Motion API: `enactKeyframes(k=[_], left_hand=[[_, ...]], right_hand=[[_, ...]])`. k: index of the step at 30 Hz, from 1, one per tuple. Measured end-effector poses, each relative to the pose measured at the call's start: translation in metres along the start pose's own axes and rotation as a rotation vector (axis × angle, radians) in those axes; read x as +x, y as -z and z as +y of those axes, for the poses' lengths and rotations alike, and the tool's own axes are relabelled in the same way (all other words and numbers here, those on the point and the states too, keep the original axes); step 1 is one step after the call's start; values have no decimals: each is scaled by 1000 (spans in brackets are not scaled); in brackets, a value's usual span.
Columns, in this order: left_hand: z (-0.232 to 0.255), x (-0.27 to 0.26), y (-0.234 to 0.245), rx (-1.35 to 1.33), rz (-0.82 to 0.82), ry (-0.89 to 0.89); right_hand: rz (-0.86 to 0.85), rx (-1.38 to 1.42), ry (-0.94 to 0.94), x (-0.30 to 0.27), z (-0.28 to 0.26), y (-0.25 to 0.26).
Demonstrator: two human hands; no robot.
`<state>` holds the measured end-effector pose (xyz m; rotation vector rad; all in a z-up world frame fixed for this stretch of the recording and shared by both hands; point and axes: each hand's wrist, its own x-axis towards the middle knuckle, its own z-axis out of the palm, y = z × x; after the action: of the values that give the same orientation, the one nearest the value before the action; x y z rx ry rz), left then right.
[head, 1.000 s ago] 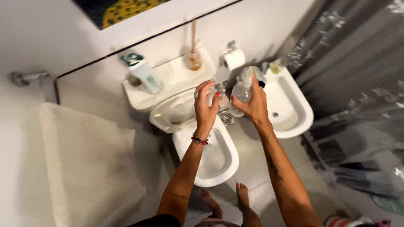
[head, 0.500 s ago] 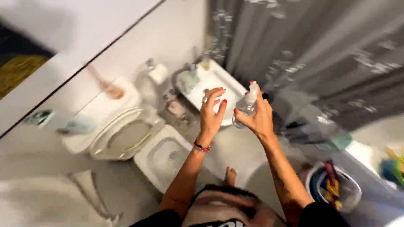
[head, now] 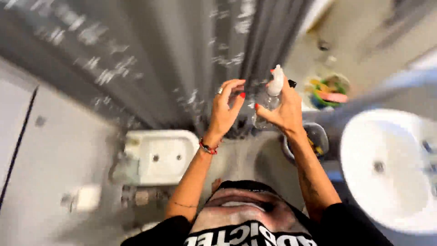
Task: Cleaning and organizing items in a bathroom, including the toilet and sink areas.
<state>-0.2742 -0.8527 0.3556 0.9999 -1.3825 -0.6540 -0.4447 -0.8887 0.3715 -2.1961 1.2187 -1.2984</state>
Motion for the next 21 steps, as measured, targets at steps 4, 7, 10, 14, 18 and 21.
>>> enactKeyframes(k=[4,7,10,14,18,21], left_hand=[[-6,31,-49,-111,-267,4],[-16,47,-92,-178,-451,-8],[-27,41,-131,-231,-608,13],[-29,29,-189,-302,-810,11],[-32,17,-251,-374,-951,15],[-37,3,-296,-384,-1032,17]], right_hand=[[178,-98,-161,-19,30,40],[259,-120,-309,-48,63,64],[341,-150,-464,-83,64,81],[482,-246,-626,-118,62,117],[595,-295,-766,-148,75,150],[634,-342,-844,-183,99,163]])
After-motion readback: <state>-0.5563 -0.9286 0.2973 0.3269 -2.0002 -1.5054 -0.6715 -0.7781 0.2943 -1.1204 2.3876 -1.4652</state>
